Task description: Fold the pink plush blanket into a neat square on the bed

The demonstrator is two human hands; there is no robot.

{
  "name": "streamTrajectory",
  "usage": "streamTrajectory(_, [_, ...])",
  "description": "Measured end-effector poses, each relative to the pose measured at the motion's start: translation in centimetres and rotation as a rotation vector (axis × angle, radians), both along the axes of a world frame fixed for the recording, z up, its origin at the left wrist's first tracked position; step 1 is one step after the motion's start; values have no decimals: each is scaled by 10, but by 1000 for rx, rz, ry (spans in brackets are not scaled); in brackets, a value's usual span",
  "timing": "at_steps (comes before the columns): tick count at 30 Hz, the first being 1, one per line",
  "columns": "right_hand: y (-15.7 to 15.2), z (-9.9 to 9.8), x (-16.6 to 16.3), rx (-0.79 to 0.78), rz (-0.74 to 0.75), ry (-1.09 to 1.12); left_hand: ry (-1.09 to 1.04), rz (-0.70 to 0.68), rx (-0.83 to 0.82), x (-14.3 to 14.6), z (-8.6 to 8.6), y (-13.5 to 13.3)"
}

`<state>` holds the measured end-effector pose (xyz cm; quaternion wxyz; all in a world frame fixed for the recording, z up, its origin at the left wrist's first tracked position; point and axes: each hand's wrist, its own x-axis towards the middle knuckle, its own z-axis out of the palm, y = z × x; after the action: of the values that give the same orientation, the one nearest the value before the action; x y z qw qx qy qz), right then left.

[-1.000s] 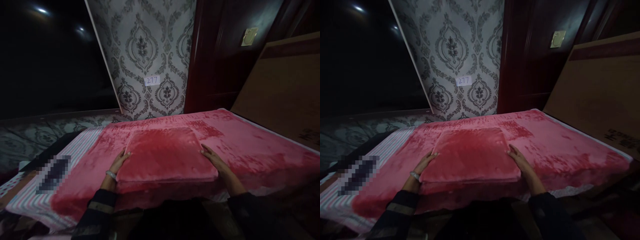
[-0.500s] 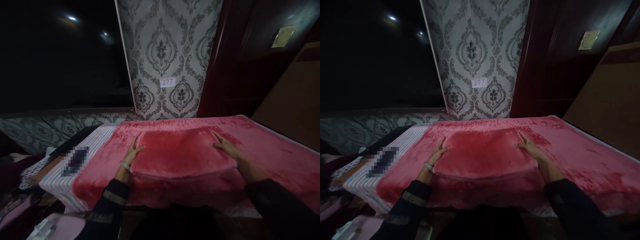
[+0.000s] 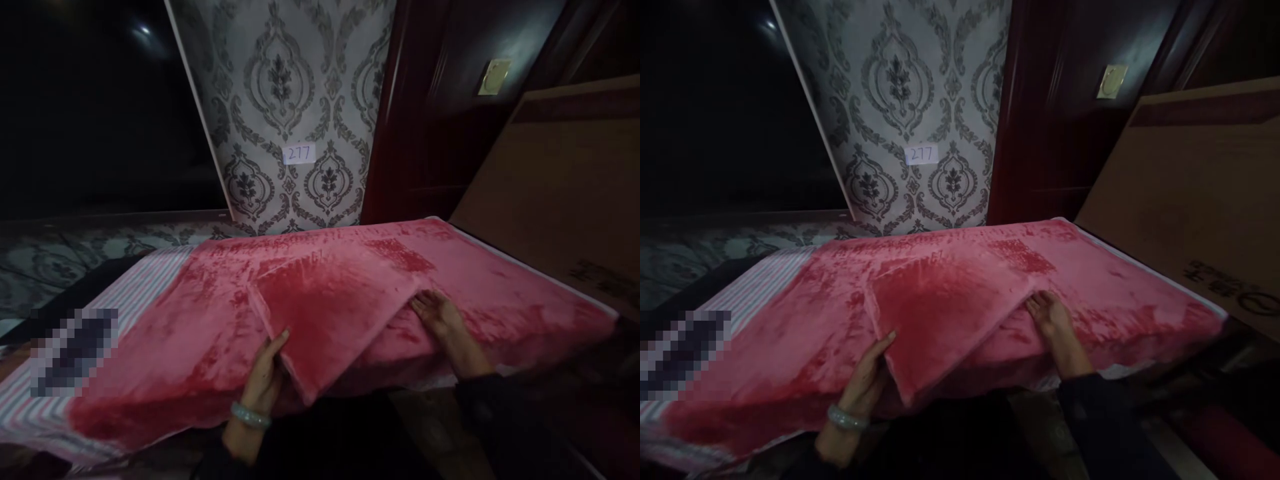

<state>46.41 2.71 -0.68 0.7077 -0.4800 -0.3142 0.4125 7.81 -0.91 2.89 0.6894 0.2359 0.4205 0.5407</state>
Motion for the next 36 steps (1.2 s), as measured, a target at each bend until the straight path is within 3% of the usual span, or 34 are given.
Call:
streamTrajectory(4, [-38,-22,-40,-103,39,368,-8,83,-154,3,25,6])
streamTrajectory(9, [-57,-3,-109,-96,143,632,-54,171,-135,24,47,-11])
streamTrajectory(15, [-61,23,-143,-225,156,704,-41,54,-104,31,21,-54])
streamTrajectory(20, [-66,22,-148,-187,127,609,71,-77,-8,-8,-5,-64])
streamTrajectory(23, [-66,21,-147,-186,134,603,294,10,103,-36,-2,-56])
streamTrajectory(27, [-64,20,-148,-179,119,584,605,143,430,-58,39,-18])
streamTrajectory(31, [-64,18,-150,-140,142,585,793,114,647,-51,87,58])
streamTrajectory(33, [-62,20,-151,-150,146,590,848,64,661,-40,99,99])
streamTrajectory(36, [-58,25,-148,-194,128,614,893,-151,469,-22,103,143])
